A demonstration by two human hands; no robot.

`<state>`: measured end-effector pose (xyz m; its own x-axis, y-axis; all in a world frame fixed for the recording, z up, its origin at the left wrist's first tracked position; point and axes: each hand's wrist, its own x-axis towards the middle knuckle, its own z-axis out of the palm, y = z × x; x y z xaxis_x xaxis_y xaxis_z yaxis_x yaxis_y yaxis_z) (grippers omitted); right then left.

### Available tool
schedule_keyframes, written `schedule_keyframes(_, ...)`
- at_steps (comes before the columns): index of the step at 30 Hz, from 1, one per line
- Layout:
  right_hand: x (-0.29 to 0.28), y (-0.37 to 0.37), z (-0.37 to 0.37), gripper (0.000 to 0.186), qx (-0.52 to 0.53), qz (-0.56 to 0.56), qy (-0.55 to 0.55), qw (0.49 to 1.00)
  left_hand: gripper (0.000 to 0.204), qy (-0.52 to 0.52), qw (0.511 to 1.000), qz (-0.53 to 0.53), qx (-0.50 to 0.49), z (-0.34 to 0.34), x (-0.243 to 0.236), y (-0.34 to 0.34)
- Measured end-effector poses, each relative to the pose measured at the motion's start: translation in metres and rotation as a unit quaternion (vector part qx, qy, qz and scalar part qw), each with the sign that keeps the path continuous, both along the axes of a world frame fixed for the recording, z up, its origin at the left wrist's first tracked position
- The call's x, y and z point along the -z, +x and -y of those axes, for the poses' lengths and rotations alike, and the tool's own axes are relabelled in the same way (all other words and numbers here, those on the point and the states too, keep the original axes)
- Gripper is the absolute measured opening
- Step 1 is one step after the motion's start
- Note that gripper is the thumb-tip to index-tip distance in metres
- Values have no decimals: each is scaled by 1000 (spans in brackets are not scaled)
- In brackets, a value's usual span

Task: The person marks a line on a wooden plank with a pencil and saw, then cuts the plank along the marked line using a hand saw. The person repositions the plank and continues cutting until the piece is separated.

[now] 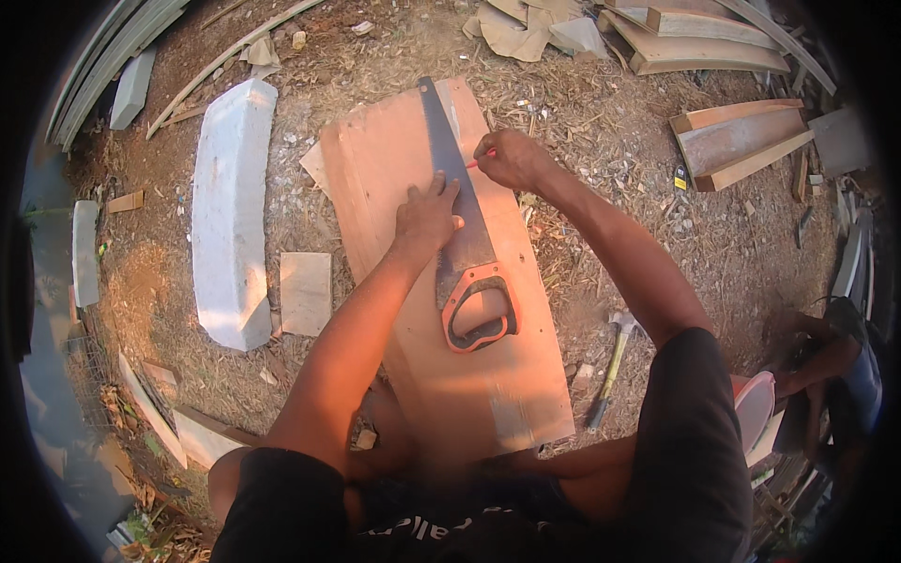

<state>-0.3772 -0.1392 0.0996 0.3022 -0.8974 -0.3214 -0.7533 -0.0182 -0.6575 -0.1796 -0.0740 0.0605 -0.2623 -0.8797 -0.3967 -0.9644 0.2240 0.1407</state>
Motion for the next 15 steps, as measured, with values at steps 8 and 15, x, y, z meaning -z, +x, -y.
schedule_keyframes(8,-23,-16,-102,32,-36,-39,25,998,76,-1,1000,-16,-9,1,4,1)
schedule_keyframes(15,-22,-74,-153,26,-32,-134,-137,981,77,-19,1000,-23,-1,2,6,1)
